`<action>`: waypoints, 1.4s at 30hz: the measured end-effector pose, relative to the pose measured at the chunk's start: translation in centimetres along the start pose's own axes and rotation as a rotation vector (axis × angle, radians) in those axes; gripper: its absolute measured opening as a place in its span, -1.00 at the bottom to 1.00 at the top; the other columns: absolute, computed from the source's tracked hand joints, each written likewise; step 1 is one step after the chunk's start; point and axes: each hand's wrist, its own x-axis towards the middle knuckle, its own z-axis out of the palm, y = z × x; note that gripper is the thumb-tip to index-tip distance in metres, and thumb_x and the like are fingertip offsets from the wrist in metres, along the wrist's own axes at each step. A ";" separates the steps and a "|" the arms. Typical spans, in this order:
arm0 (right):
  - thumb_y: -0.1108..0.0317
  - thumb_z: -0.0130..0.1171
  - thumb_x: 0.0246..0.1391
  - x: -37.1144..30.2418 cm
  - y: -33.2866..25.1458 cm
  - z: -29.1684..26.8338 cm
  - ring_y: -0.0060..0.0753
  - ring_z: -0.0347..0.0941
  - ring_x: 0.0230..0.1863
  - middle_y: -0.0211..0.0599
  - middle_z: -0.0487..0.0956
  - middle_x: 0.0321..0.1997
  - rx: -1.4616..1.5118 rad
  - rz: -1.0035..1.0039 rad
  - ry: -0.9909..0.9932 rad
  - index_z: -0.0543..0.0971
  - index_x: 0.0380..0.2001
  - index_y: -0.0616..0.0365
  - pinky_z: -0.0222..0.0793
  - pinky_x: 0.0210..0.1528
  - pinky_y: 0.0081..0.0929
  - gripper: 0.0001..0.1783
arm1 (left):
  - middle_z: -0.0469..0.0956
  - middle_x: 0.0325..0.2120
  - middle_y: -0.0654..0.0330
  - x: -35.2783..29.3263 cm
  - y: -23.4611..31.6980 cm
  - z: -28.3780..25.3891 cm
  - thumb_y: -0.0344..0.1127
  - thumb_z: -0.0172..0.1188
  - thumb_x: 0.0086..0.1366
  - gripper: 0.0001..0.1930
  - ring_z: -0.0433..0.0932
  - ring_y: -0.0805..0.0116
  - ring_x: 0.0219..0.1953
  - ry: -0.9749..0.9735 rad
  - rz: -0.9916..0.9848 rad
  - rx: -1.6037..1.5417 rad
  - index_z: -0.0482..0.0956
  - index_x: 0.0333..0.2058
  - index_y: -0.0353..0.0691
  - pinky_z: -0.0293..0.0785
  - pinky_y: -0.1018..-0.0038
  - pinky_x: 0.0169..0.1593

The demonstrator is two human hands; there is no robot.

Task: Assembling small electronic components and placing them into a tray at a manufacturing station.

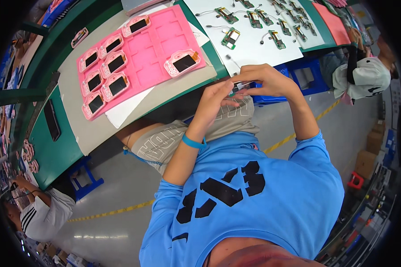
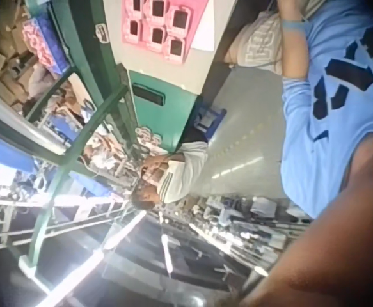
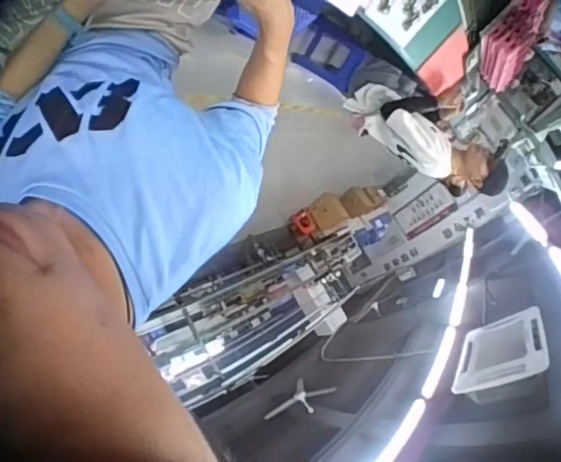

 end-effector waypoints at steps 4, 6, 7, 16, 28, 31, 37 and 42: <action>0.45 0.54 0.05 -1.5 -0.9 0.1 -0.58 0.40 -0.36 -0.45 0.61 -0.31 0.193 0.216 0.188 0.77 0.14 0.10 0.27 -0.28 -0.67 -0.48 | 0.76 -0.08 -0.12 -0.3 -0.1 -0.4 -0.34 0.29 0.51 -0.65 0.78 0.29 -0.15 0.033 0.005 0.054 0.59 0.16 -0.41 0.73 0.52 -0.14; 0.45 0.52 0.08 -2.2 -1.5 1.2 -0.60 0.40 -0.37 -0.44 0.62 -0.32 0.258 0.290 0.245 0.77 0.12 0.13 0.27 -0.28 -0.69 -0.52 | 0.77 -0.09 -0.14 -0.8 0.0 -0.2 -0.33 0.28 0.52 -0.66 0.79 0.28 -0.16 0.049 0.006 0.068 0.59 0.16 -0.41 0.74 0.51 -0.15; 0.45 0.50 0.10 -2.7 -1.8 2.6 -0.62 0.38 -0.38 -0.44 0.62 -0.33 0.311 0.342 0.338 0.77 0.11 0.16 0.25 -0.30 -0.69 -0.55 | 0.77 -0.13 -0.10 -1.3 0.2 0.2 -0.33 0.28 0.53 -0.66 0.78 0.29 -0.17 0.041 0.021 0.076 0.59 0.15 -0.41 0.73 0.52 -0.16; 0.46 0.35 0.26 -3.0 -4.6 9.3 -0.72 0.29 -0.45 -0.47 0.59 -0.43 0.673 0.493 0.456 0.75 0.06 0.32 0.15 -0.40 -0.70 -0.67 | 0.72 -0.40 0.12 -6.0 0.9 1.6 -0.31 0.25 0.55 -0.73 0.69 0.42 -0.37 0.123 0.110 0.278 0.59 0.08 -0.35 0.59 0.61 -0.34; 0.39 0.15 0.47 1.8 -5.2 7.6 -0.76 0.22 -0.49 -0.54 0.46 -0.52 0.933 0.406 0.440 0.75 -0.01 0.23 0.06 -0.44 -0.73 -0.75 | 0.46 -0.71 0.30 -8.1 11.0 0.2 -0.39 0.24 0.45 -0.86 0.27 0.58 -0.69 0.525 0.245 0.525 0.67 -0.29 -0.32 0.18 0.62 -0.56; 0.36 0.09 0.51 2.5 -3.9 6.7 -0.77 0.21 -0.50 -0.54 0.44 -0.53 1.057 0.392 0.403 0.74 0.03 0.22 0.04 -0.45 -0.74 -0.72 | 0.51 -0.69 0.28 -5.7 14.0 1.0 -0.33 0.29 0.39 -0.84 0.31 0.56 -0.66 0.553 0.171 0.656 0.68 -0.31 -0.32 0.21 0.59 -0.54; 0.31 0.03 0.57 3.2 -3.7 5.5 -0.78 0.19 -0.57 -0.53 0.46 -0.53 1.030 0.420 0.380 0.69 0.11 0.24 -0.03 -0.52 -0.75 -0.68 | 0.64 -0.62 0.20 0.0 15.1 1.2 -0.27 0.33 0.31 -0.79 0.47 0.46 -0.59 0.531 0.202 1.072 0.70 -0.28 -0.34 0.40 0.51 -0.45; 0.28 -0.01 0.59 4.1 -2.1 5.5 -0.75 0.21 -0.68 -0.46 0.52 -0.55 1.051 0.385 0.404 0.64 0.09 0.27 0.01 -0.62 -0.75 -0.67 | 0.73 -0.51 0.13 2.6 14.6 0.4 -0.25 0.38 0.28 -0.74 0.60 0.38 -0.50 0.591 0.288 1.484 0.70 -0.23 -0.36 0.53 0.44 -0.36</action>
